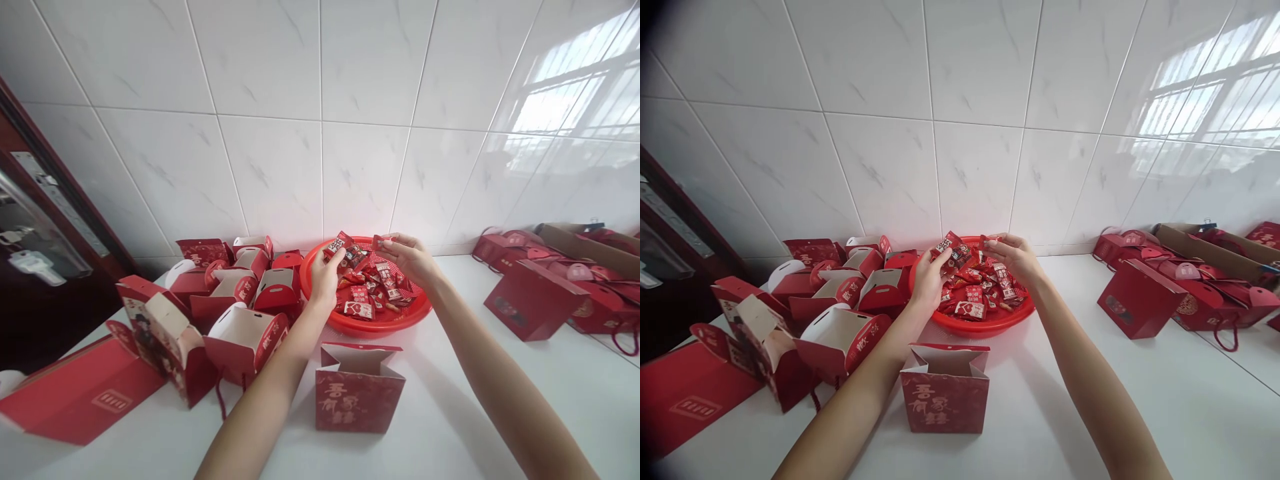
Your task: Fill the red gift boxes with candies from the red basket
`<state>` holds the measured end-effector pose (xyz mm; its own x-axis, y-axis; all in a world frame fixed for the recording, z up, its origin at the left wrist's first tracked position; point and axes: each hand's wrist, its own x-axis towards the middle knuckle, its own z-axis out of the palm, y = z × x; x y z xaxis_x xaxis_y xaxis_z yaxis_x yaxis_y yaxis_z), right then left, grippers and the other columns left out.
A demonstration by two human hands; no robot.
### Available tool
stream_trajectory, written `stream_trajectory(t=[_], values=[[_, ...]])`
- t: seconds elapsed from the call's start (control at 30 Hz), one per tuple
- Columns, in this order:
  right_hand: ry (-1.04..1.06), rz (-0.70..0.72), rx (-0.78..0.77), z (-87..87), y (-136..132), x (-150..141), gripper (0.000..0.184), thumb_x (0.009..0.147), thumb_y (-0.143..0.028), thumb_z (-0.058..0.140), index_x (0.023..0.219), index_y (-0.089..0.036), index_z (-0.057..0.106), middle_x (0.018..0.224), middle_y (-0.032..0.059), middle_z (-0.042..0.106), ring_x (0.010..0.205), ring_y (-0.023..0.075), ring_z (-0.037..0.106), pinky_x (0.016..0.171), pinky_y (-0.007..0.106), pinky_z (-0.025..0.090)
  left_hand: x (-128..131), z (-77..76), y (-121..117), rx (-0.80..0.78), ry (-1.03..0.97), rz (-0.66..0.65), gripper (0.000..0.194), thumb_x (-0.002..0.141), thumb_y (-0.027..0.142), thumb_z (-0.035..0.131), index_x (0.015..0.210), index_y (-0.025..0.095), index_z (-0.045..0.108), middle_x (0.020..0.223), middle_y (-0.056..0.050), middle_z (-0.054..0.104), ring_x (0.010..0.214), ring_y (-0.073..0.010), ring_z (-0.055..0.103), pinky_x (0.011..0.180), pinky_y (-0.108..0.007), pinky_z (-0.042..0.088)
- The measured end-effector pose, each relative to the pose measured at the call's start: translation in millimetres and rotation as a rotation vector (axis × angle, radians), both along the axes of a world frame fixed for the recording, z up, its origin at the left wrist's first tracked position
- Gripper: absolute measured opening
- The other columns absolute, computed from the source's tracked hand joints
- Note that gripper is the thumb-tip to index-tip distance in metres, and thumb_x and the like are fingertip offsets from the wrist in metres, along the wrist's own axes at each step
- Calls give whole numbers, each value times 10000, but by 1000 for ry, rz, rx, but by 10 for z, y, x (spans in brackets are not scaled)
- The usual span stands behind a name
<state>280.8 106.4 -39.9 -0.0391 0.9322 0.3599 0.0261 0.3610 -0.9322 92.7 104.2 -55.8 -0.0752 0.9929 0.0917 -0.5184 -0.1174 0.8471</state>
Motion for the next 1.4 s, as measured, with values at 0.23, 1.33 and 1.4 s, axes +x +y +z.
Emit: stream_trajectory(t=[0.23, 1.33, 1.4], values=[[-14, 68, -54, 233, -476, -305, 262, 747, -394, 845, 883, -188, 758, 888, 43, 769, 846, 180, 713, 860, 350, 559, -7, 21, -26, 192, 102, -12, 306, 687, 342, 789, 944, 208, 689, 914, -15, 749, 858, -190, 692, 749, -276, 542], [-730, 405, 407, 862, -1640, -183, 136, 851, -135, 705, 932, -239, 739, 914, 29, 765, 839, 179, 697, 736, 286, 563, -1436, 1166, -1295, 589, 1039, -811, 159, 764, 251, 678, 882, 251, 786, 811, -57, 773, 688, -222, 703, 655, -299, 543], [-848, 458, 374, 847, -1655, -217, 139, 883, -135, 666, 959, -231, 733, 942, 35, 757, 842, 174, 691, 729, 277, 552, -1404, 1232, -1439, 600, 1199, -904, 155, 807, 220, 658, 896, 258, 778, 801, -37, 772, 691, -193, 695, 674, -259, 530]])
